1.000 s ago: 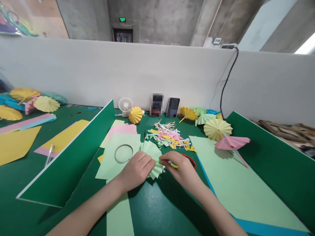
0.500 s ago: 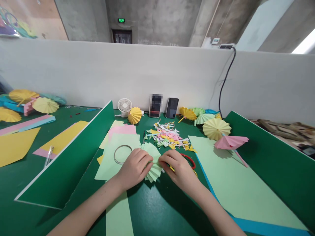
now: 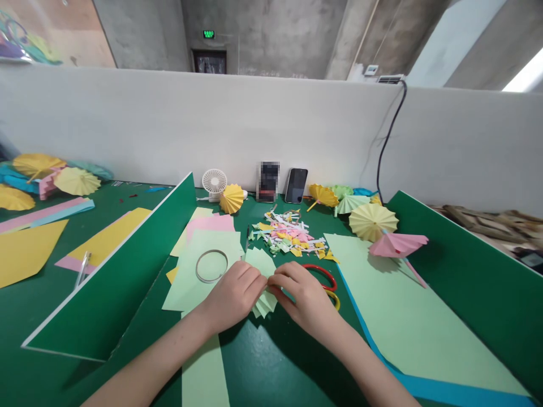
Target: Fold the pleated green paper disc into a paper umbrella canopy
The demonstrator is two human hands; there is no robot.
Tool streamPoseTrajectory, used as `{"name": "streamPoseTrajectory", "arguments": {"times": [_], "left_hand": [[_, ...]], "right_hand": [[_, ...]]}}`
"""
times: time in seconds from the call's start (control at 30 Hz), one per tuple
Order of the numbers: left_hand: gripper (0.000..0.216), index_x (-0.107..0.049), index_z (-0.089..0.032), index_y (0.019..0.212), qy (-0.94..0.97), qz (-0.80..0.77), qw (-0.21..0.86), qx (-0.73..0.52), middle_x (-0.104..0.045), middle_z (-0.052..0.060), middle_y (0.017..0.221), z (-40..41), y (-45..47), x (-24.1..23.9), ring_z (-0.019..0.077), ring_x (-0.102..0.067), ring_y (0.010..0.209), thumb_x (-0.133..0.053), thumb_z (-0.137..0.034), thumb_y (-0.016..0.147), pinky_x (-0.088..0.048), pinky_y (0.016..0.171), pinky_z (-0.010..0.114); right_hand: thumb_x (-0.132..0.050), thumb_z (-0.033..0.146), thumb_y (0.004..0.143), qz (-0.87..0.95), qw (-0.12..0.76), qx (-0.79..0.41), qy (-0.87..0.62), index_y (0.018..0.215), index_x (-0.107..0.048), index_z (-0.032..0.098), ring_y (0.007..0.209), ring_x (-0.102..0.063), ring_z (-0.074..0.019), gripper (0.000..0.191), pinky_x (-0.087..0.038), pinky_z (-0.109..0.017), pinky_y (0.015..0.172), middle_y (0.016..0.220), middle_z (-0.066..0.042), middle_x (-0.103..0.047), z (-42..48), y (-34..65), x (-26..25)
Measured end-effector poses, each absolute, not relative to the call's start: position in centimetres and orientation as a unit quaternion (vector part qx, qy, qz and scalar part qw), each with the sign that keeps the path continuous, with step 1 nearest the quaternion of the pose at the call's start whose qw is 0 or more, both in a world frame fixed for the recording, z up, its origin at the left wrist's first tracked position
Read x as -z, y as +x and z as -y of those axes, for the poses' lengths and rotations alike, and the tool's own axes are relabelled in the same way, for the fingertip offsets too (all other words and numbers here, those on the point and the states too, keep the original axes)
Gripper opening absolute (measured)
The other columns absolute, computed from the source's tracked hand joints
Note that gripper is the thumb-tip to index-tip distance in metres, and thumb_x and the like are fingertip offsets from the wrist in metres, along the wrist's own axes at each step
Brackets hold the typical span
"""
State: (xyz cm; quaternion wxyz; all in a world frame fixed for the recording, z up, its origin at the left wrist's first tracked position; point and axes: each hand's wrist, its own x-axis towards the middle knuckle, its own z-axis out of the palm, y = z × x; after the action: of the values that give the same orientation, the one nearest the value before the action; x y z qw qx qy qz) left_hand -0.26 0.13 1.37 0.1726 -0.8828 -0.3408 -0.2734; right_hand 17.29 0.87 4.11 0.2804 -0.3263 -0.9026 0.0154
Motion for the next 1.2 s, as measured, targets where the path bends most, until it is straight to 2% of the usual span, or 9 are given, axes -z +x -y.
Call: {"name": "streamPoseTrajectory", "arguments": {"times": [0.3, 0.53, 0.67, 0.8, 0.87, 1.0, 1.2], "left_hand": [[0.018, -0.052, -0.015, 0.071, -0.883, 0.345, 0.163, 0.272, -0.050, 0.003, 0.067, 0.1, 0.0, -1.4, 0.0157, -0.042, 0.065, -0.040, -0.012, 0.085, -0.034, 0.060, 0.030], [0.016, -0.053, -0.014, 0.075, -0.867, 0.358, 0.191, 0.289, -0.055, 0.004, 0.069, -0.5, -0.8, -1.9, 0.0158, -0.044, 0.065, -0.040, -0.012, 0.085, -0.036, 0.060, 0.030], [0.011, -0.052, -0.013, 0.080, -0.855, 0.363, 0.184, 0.322, -0.057, 0.005, 0.074, -0.7, -1.1, -1.9, 0.0158, -0.046, 0.067, -0.042, -0.012, 0.084, -0.037, 0.061, 0.030], [0.011, -0.052, -0.014, 0.079, -0.862, 0.352, 0.184, 0.317, -0.057, 0.004, 0.072, -0.4, -0.7, -1.8, 0.0156, -0.047, 0.066, -0.042, -0.012, 0.084, -0.037, 0.060, 0.030], [0.011, -0.052, -0.014, 0.079, -0.862, 0.353, 0.182, 0.314, -0.056, 0.004, 0.071, -0.3, -0.5, -1.8, 0.0155, -0.047, 0.065, -0.043, -0.012, 0.084, -0.036, 0.060, 0.030], [0.011, -0.053, -0.014, 0.078, -0.862, 0.354, 0.175, 0.319, -0.056, 0.004, 0.071, 0.0, -0.5, -1.9, 0.0151, -0.047, 0.065, -0.043, -0.013, 0.084, -0.037, 0.061, 0.030], [0.008, -0.053, -0.013, 0.081, -0.854, 0.353, 0.176, 0.337, -0.058, 0.005, 0.073, -0.3, -0.7, -2.1, 0.0155, -0.048, 0.068, -0.045, -0.013, 0.083, -0.039, 0.062, 0.029]], "right_hand": [[-0.047, 0.006, 0.073, 0.900, 0.287, 0.058, -0.322, 0.065, -0.055, 0.015, 0.062, -0.045, -0.0154, 0.015, -0.038, -0.026, 0.055, 0.065, -0.004, -0.055, -0.8, 16.8, -3.6], [-0.045, 0.006, 0.074, 0.886, 0.317, 0.081, -0.328, 0.066, -0.053, 0.017, 0.064, -0.047, -0.0166, 0.016, -0.040, -0.028, 0.059, 0.066, -0.005, -0.056, -2.2, 18.6, -4.4], [-0.046, 0.012, 0.080, 0.850, 0.369, -0.017, -0.375, 0.074, -0.054, 0.017, 0.069, -0.051, -0.0167, 0.011, -0.043, -0.028, 0.062, 0.072, -0.005, -0.057, -2.4, 19.3, -5.0], [-0.050, 0.018, 0.082, 0.854, 0.317, -0.153, -0.383, 0.089, -0.056, 0.019, 0.072, -0.056, -0.0153, 0.009, -0.046, -0.026, 0.064, 0.079, -0.004, -0.060, -1.5, 18.5, -5.1], [-0.051, 0.017, 0.081, 0.857, 0.297, -0.181, -0.381, 0.086, -0.057, 0.020, 0.074, -0.056, -0.0154, 0.008, -0.046, -0.026, 0.064, 0.079, -0.003, -0.061, -1.1, 18.0, -4.9], [-0.050, 0.013, 0.081, 0.863, 0.298, -0.160, -0.374, 0.077, -0.056, 0.018, 0.072, -0.055, -0.0161, 0.009, -0.045, -0.027, 0.062, 0.075, -0.004, -0.060, -1.0, 17.7, -4.7], [-0.047, 0.010, 0.081, 0.863, 0.340, -0.106, -0.359, 0.078, -0.056, 0.018, 0.070, -0.054, -0.0161, 0.012, -0.045, -0.026, 0.061, 0.074, -0.005, -0.058, -1.1, 17.9, -4.8]]}}
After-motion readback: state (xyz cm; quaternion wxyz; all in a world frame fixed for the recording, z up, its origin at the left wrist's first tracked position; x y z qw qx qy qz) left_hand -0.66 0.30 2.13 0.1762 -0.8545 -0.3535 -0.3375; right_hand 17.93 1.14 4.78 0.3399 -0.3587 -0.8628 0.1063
